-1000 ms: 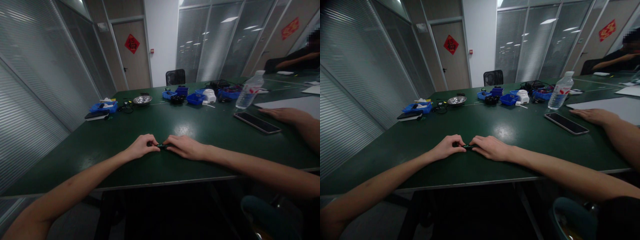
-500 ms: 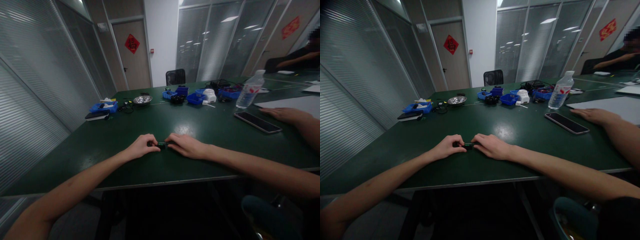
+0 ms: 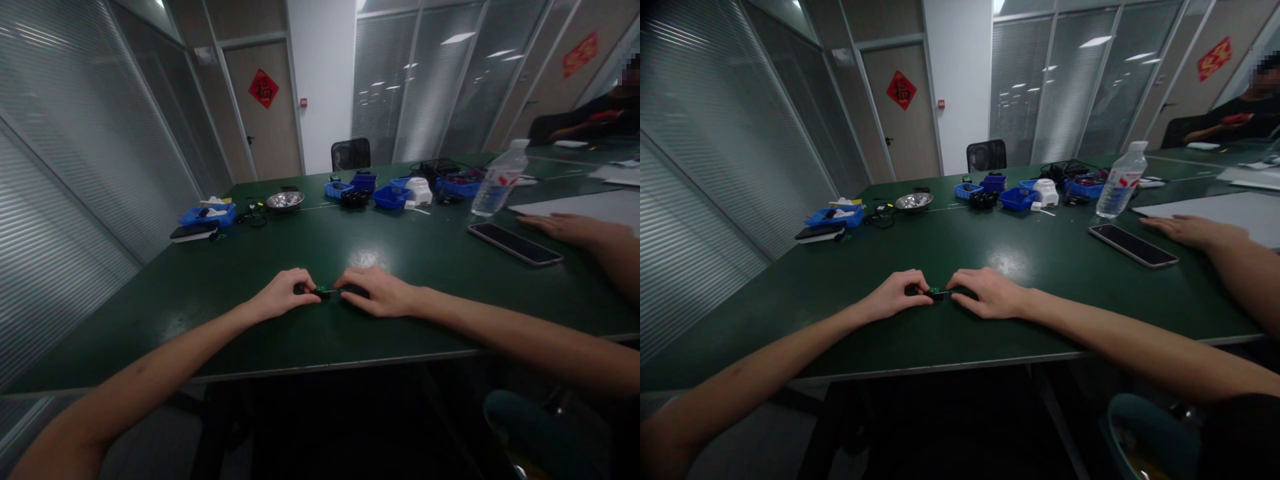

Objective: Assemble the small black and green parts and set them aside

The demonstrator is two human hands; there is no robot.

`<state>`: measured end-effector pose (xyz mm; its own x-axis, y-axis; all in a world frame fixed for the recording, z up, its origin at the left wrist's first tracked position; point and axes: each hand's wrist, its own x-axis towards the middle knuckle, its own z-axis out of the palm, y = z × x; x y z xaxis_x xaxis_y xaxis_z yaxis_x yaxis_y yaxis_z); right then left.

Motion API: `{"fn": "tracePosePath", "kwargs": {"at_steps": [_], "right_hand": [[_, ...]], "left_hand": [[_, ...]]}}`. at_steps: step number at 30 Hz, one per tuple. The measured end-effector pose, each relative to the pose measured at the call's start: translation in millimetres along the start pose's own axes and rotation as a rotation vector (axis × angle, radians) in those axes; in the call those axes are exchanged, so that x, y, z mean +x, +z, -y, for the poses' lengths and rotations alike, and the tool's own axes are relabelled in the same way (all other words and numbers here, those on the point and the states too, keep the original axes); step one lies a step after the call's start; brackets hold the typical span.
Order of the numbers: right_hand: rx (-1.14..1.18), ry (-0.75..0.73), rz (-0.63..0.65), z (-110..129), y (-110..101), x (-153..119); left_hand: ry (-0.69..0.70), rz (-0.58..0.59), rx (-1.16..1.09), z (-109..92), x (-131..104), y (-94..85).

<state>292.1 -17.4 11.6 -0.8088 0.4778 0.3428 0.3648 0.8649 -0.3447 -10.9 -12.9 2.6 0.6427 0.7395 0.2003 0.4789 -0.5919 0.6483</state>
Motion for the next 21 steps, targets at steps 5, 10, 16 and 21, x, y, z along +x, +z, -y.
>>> {"fn": "tracePosePath", "kwargs": {"at_steps": [5,10,16,21], "right_hand": [[-0.092,-0.014,0.028,-0.7,1.5,0.8],[-0.107,0.048,-0.080,-8.8,5.5,1.8],[-0.084,0.044,-0.089,-10.3,1.6,0.7],[-0.082,0.006,-0.042,-5.4,-2.0,-0.7]], "left_hand": [[0.005,0.000,-0.009,-0.9,0.1,-0.1],[-0.005,0.004,0.003,-0.3,-0.1,-0.3],[0.001,-0.001,0.005,-0.1,-0.7,0.0],[0.002,0.010,0.012,-2.0,-1.0,-1.4]]}}
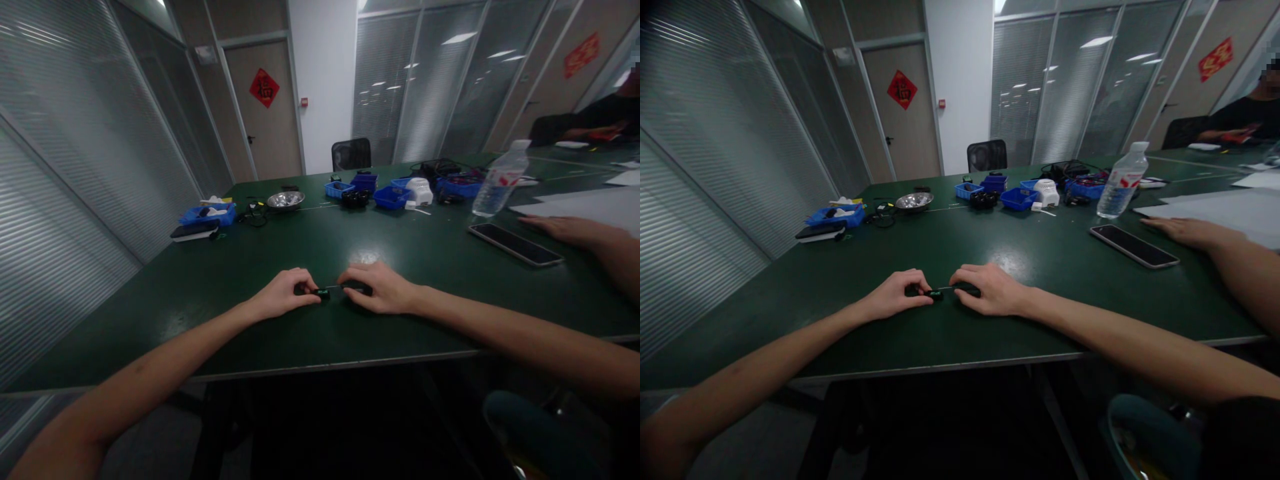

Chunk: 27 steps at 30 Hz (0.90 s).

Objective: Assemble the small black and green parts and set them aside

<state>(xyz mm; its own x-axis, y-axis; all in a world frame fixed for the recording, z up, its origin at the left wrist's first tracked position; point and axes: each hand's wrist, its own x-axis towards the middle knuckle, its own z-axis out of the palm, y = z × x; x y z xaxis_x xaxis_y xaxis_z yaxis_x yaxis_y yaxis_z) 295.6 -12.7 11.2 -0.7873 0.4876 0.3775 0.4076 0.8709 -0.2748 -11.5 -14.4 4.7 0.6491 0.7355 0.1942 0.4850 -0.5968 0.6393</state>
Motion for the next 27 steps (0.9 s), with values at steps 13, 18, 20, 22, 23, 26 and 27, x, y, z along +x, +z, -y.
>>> {"fn": "tracePosePath", "kwargs": {"at_steps": [13,18,20,22,23,26,27], "right_hand": [[0.050,0.027,0.014,-2.4,2.7,-1.5],[0.067,0.024,0.032,-0.4,4.1,-0.6],[0.061,0.027,0.036,0.6,4.2,-0.5],[0.065,0.026,0.035,1.1,4.3,-0.6],[0.066,0.023,0.035,1.0,4.4,-0.6],[0.061,0.017,0.035,-0.2,5.0,-1.0],[0.058,0.015,0.033,-0.7,5.2,-1.2]], "left_hand": [[-0.040,-0.012,-0.004,-3.7,-1.2,-2.0],[-0.035,-0.021,0.003,-2.9,-0.6,0.5],[-0.036,-0.026,0.004,-2.8,-0.7,1.0],[-0.036,-0.024,0.002,-2.4,-0.9,1.0],[-0.035,-0.022,0.001,-2.0,-1.0,0.9],[-0.031,-0.020,0.002,-0.6,-1.1,0.6],[-0.031,-0.019,0.003,-0.3,-1.1,0.5]]}}
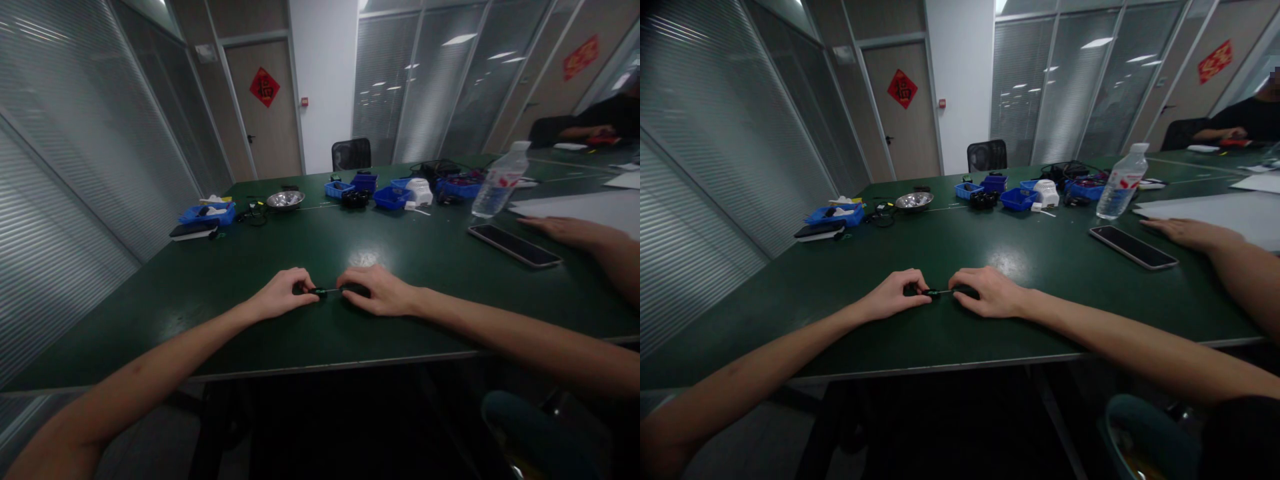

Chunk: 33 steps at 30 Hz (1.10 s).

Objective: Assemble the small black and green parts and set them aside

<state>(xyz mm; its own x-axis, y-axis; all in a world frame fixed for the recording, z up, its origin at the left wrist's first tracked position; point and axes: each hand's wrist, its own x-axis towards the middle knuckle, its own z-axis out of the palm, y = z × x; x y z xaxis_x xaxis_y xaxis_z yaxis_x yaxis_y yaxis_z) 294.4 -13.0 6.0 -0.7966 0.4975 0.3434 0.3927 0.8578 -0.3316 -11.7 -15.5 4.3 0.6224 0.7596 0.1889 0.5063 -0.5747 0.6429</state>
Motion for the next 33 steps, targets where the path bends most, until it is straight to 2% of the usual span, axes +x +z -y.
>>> {"fn": "tracePosePath", "kwargs": {"at_steps": [12,33], "right_hand": [[0.016,0.003,-0.001,0.6,-1.4,0.5],[-0.002,-0.025,0.090,7.6,4.4,7.5]], "left_hand": [[0.004,-0.006,0.011,-2.5,0.1,0.4],[0.013,0.027,-0.040,-6.6,3.0,6.1]]}}
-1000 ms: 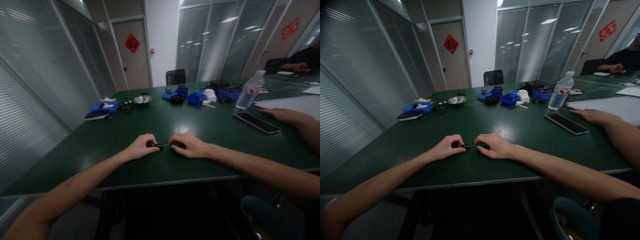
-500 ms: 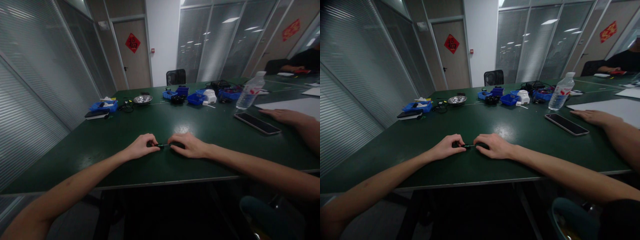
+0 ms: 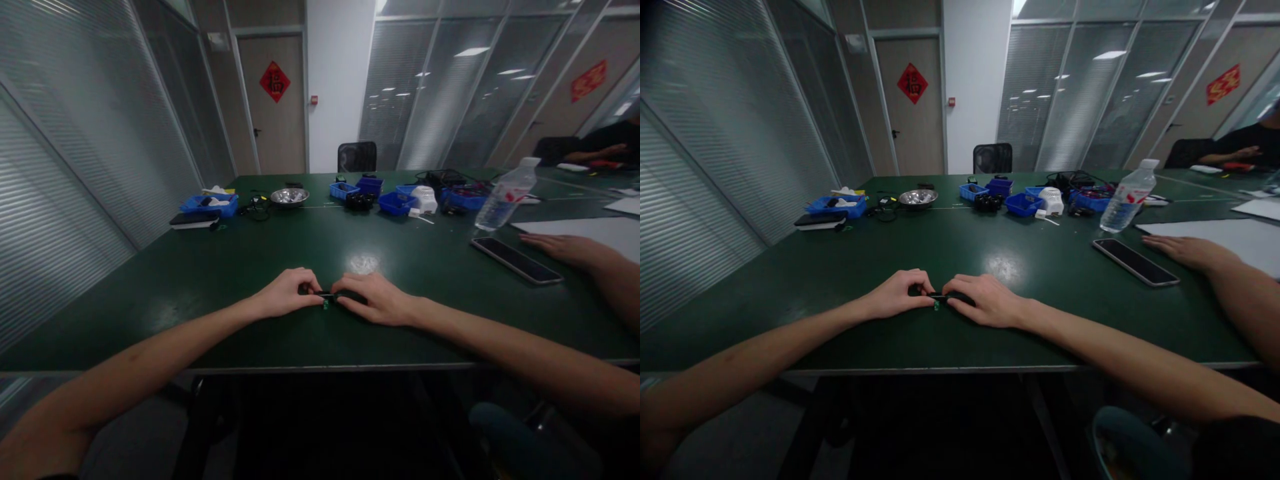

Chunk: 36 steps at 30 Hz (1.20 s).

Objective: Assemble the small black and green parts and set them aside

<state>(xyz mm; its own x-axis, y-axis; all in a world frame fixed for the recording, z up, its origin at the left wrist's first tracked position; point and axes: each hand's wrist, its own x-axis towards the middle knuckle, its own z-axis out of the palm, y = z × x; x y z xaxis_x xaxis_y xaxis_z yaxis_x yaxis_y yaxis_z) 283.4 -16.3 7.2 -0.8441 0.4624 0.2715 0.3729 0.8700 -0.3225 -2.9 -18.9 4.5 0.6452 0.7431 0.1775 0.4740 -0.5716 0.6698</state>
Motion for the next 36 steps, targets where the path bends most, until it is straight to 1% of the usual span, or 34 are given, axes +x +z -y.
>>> {"fn": "tracePosePath", "kwargs": {"at_steps": [2,6,8,13,15,18,24,29,33,36], "right_hand": [[0.017,0.004,-0.014,0.3,0.3,0.3],[0.038,0.023,-0.108,-1.9,-0.2,-1.0],[0.027,0.038,-0.129,-6.2,-1.8,-2.1],[-0.167,0.125,-0.192,-25.3,-8.1,-4.7],[-0.198,0.130,-0.190,-31.0,-9.2,-5.5],[-0.228,0.129,-0.173,-33.3,-8.8,-5.4],[-0.220,0.090,-0.080,-33.9,-7.1,-2.0],[-0.144,0.119,-0.097,-41.4,-5.4,-1.4],[-0.120,0.116,-0.106,-42.3,-4.4,-1.1],[-0.111,0.110,-0.114,-41.3,-3.9,-0.1]], "left_hand": [[0.005,-0.012,0.008,1.7,-0.2,0.0],[-0.001,-0.072,0.087,6.4,-0.6,-3.0],[0.010,-0.091,0.133,9.3,-0.9,-6.6],[0.055,-0.068,0.155,15.2,-3.1,-15.3],[0.051,-0.056,0.157,17.2,-3.8,-16.5],[0.061,-0.051,0.168,19.8,-4.0,-15.9],[0.056,-0.072,0.181,21.3,-4.2,-14.5],[0.010,-0.075,0.224,27.8,-6.1,-15.1],[0.003,-0.037,0.243,32.7,-6.6,-15.4],[0.011,-0.044,0.235,33.4,-6.7,-14.9]]}}
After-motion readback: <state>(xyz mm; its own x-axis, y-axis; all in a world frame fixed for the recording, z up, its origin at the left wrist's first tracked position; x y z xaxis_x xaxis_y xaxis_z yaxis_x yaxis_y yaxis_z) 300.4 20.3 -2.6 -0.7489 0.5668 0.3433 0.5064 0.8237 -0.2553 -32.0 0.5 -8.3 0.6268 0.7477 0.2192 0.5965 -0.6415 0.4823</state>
